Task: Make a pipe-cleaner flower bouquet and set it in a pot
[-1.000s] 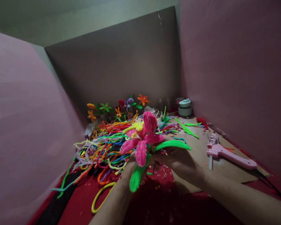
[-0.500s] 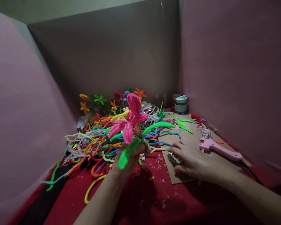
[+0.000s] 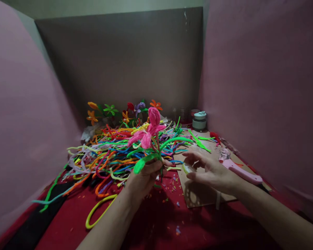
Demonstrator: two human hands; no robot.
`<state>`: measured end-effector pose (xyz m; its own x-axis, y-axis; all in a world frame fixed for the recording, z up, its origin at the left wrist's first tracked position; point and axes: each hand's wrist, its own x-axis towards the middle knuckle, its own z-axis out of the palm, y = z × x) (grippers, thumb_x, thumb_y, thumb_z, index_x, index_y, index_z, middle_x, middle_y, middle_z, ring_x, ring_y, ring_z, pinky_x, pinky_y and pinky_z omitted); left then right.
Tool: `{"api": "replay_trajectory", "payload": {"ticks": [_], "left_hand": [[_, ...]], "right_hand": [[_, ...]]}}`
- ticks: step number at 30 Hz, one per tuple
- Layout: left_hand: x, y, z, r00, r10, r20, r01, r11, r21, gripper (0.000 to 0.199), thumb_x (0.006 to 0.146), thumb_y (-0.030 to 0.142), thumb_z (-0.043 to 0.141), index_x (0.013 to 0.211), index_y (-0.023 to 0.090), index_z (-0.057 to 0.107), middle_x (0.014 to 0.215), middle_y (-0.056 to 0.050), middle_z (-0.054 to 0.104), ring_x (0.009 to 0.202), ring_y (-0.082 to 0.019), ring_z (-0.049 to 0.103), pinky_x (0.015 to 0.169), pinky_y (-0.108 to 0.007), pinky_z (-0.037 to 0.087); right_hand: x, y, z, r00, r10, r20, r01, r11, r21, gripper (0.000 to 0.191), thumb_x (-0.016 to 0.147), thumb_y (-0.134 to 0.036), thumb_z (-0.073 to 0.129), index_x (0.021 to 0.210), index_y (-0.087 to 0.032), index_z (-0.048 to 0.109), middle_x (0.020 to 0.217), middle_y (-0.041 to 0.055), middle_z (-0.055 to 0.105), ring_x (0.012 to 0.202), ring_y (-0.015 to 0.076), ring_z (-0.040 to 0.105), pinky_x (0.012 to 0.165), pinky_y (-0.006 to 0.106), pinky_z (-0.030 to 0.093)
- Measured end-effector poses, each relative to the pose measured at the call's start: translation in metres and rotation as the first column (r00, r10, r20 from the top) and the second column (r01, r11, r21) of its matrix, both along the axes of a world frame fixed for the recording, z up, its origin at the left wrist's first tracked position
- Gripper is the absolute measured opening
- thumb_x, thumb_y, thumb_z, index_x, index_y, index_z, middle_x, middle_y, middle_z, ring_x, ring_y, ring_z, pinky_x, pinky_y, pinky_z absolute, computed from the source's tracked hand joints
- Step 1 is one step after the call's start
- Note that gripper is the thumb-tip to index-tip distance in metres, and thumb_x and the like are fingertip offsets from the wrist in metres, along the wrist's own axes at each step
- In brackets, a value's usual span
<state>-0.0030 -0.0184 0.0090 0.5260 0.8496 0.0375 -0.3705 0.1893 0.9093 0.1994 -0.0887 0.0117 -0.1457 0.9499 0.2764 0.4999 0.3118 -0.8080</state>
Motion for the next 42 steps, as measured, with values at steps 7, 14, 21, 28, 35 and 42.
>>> {"api": "replay_trajectory", "payload": {"ticks": [7, 14, 21, 28, 35, 42], "left_hand": [[0.000, -0.001, -0.001, 0.994, 0.008, 0.109, 0.001, 0.997, -0.078, 0.017, 0.058, 0.021, 0.076, 0.070, 0.011, 0.069, 0.068, -0.003, 0.066, 0.052, -0.009, 0.056, 0.050, -0.019, 0.041], [0.000, 0.001, -0.001, 0.989, 0.034, 0.145, -0.015, 0.991, -0.133, 0.024, 0.054, 0.023, 0.079, 0.073, 0.011, 0.070, 0.057, -0.001, 0.063, 0.051, -0.009, 0.056, 0.049, -0.018, 0.041], [-0.001, 0.000, 0.005, 0.986, 0.053, 0.161, -0.031, 0.990, -0.136, 0.023, 0.055, 0.020, 0.078, 0.073, 0.009, 0.071, 0.060, -0.003, 0.065, 0.053, -0.009, 0.056, 0.052, -0.018, 0.043], [-0.003, 0.004, 0.003, 0.988, 0.042, 0.147, -0.022, 0.991, -0.133, 0.021, 0.057, 0.019, 0.077, 0.072, 0.008, 0.070, 0.062, -0.005, 0.067, 0.057, -0.012, 0.060, 0.057, -0.022, 0.047], [-0.005, 0.006, 0.002, 0.987, 0.030, 0.156, -0.015, 0.995, -0.094, 0.014, 0.061, 0.018, 0.074, 0.070, 0.010, 0.067, 0.070, -0.006, 0.068, 0.066, -0.016, 0.064, 0.068, -0.028, 0.049], [-0.004, 0.008, -0.002, 0.985, 0.020, 0.174, -0.019, 1.000, -0.008, 0.015, 0.064, 0.020, 0.072, 0.075, 0.010, 0.069, 0.070, -0.005, 0.067, 0.069, -0.015, 0.063, 0.071, -0.026, 0.048]], "right_hand": [[-0.020, 0.016, 0.008, 0.983, 0.072, -0.168, -0.061, 0.996, 0.069, 0.055, 0.071, -0.023, 0.064, 0.121, -0.019, 0.042, 0.101, 0.0070, 0.055, 0.090, 0.0175, 0.055, 0.079, 0.033, 0.047], [-0.035, 0.022, 0.014, 1.000, 0.009, -0.025, -0.003, 0.971, 0.241, 0.053, 0.070, -0.019, 0.062, 0.119, -0.018, 0.042, 0.100, 0.0077, 0.057, 0.089, 0.0191, 0.055, 0.080, 0.036, 0.046], [-0.040, 0.022, 0.016, 0.996, -0.069, 0.059, 0.047, 0.950, 0.309, 0.044, 0.070, -0.020, 0.059, 0.112, -0.020, 0.047, 0.098, 0.0080, 0.056, 0.087, 0.0200, 0.054, 0.079, 0.037, 0.045], [-0.043, 0.028, 0.018, 0.990, -0.094, 0.108, 0.053, 0.942, 0.332, 0.044, 0.068, -0.018, 0.058, 0.111, -0.020, 0.048, 0.096, 0.0069, 0.055, 0.086, 0.0199, 0.053, 0.077, 0.037, 0.044], [-0.042, 0.035, 0.021, 0.998, -0.027, 0.057, 0.010, 0.962, 0.273, 0.049, 0.069, -0.011, 0.060, 0.115, -0.025, 0.051, 0.098, 0.0046, 0.054, 0.089, 0.0187, 0.052, 0.078, 0.033, 0.043], [-0.042, 0.039, 0.024, 0.999, 0.038, 0.036, -0.044, 0.977, 0.207, 0.015, 0.077, -0.015, 0.055, 0.087, -0.023, 0.064, 0.090, 0.0025, 0.053, 0.084, 0.0155, 0.052, 0.074, 0.030, 0.043]]}}
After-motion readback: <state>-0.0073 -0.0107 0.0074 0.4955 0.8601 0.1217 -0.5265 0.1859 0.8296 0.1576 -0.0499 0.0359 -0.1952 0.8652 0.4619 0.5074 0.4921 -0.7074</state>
